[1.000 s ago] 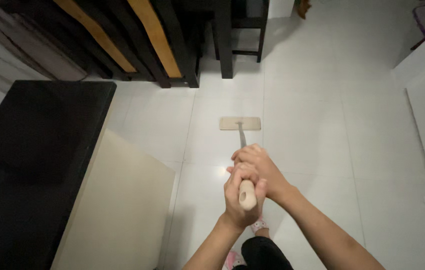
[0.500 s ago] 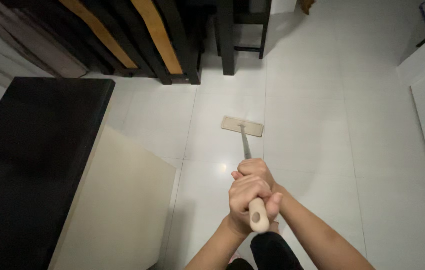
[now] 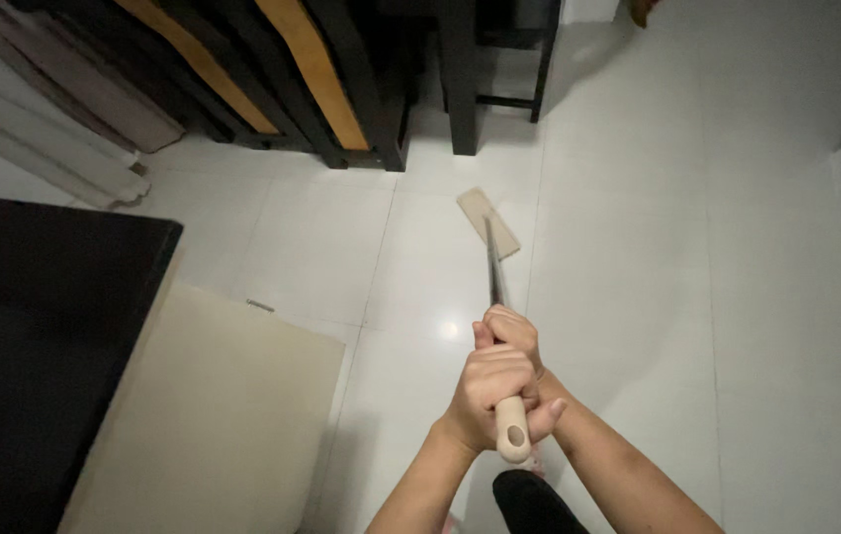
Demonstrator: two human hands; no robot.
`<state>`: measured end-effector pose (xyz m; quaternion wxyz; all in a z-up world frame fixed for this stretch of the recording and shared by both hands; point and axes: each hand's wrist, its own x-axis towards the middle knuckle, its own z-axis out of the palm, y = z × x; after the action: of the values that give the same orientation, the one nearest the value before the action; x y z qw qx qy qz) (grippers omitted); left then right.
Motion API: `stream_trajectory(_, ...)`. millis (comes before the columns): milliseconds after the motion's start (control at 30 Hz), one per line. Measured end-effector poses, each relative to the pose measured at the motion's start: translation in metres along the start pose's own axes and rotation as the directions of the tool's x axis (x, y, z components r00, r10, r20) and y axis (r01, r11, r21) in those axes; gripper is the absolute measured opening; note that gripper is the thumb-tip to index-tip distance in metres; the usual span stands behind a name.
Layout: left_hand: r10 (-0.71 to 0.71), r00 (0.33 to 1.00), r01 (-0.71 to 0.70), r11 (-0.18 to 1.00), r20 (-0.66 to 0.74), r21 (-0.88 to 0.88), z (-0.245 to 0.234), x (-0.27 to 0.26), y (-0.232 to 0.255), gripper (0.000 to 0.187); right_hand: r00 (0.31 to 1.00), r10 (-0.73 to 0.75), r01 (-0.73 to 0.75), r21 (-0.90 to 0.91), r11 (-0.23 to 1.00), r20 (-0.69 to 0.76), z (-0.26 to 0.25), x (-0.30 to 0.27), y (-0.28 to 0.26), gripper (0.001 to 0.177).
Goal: The person mops the floor in a narrow hallway using a flat mop, pushing and pulling it across the tiles in short strokes.
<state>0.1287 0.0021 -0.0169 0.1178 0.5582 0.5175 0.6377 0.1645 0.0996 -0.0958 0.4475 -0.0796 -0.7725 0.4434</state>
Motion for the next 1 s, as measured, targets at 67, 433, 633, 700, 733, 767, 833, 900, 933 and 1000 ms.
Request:
stream_trajectory(67,0.012,1.000,-0.012,0.999,-0.016,0.047,0.012,0.006,-0.018,0.035,0.997,0.035,-0.032,-0.041,0.999,0.065,-0.013,0.004,0.020,0.033)
stream_trajectory(433,-0.117,0.974,0.150,0.974,-0.196,0.168,0.066,0.003,-0.076,0.029,0.866,-0.008,0.024,-0.027,0.999,0.499,-0.052,0.022,0.111,0.041)
stream_trajectory(633,-0.177,0.956,0.217,0.964,-0.235,0.156,0.083,-0.016,-0.054,0.024,0.788,0.132,-0.078,-0.114,0.990,0.601,-0.071,0.005,0.095,0.045)
stream_trajectory(700,-0.191,0.962,0.219,0.967,-0.197,0.131,0.088,-0.021,-0.041,0.023,0.790,0.132,-0.074,-0.121,0.990,0.598,-0.080,-0.001,0.084,0.044)
stream_trajectory(733,-0.190,0.963,0.216,0.968,-0.191,0.129,0.091,-0.021,-0.034,0.023,0.784,0.111,-0.052,-0.113,0.992,0.611,-0.086,-0.003,0.077,0.045)
stream_trajectory(767,-0.198,0.965,0.217,0.971,-0.171,0.102,0.094,-0.022,-0.027,0.024,0.776,0.089,-0.031,-0.104,0.994,0.624,-0.091,-0.006,0.070,0.047)
stream_trajectory(833,-0.202,0.970,0.213,0.975,-0.139,0.068,0.097,-0.024,-0.017,0.026,0.775,0.116,-0.040,-0.135,0.990,0.621,-0.096,-0.012,0.058,0.049)
stream_trajectory(900,-0.077,0.983,0.088,0.994,-0.166,0.064,0.101,-0.026,0.001,0.025,0.770,0.142,-0.048,-0.165,0.985,0.622,-0.104,-0.017,0.038,0.052)
stream_trajectory(933,-0.071,0.984,0.082,0.995,-0.161,0.060,0.101,-0.026,0.008,0.025,0.766,0.153,-0.054,-0.174,0.983,0.625,-0.107,-0.017,0.030,0.054)
stream_trajectory(1000,-0.092,0.985,0.101,0.993,-0.148,0.058,0.099,-0.025,0.023,0.024,0.764,0.164,-0.057,-0.187,0.981,0.624,-0.110,-0.020,0.012,0.057)
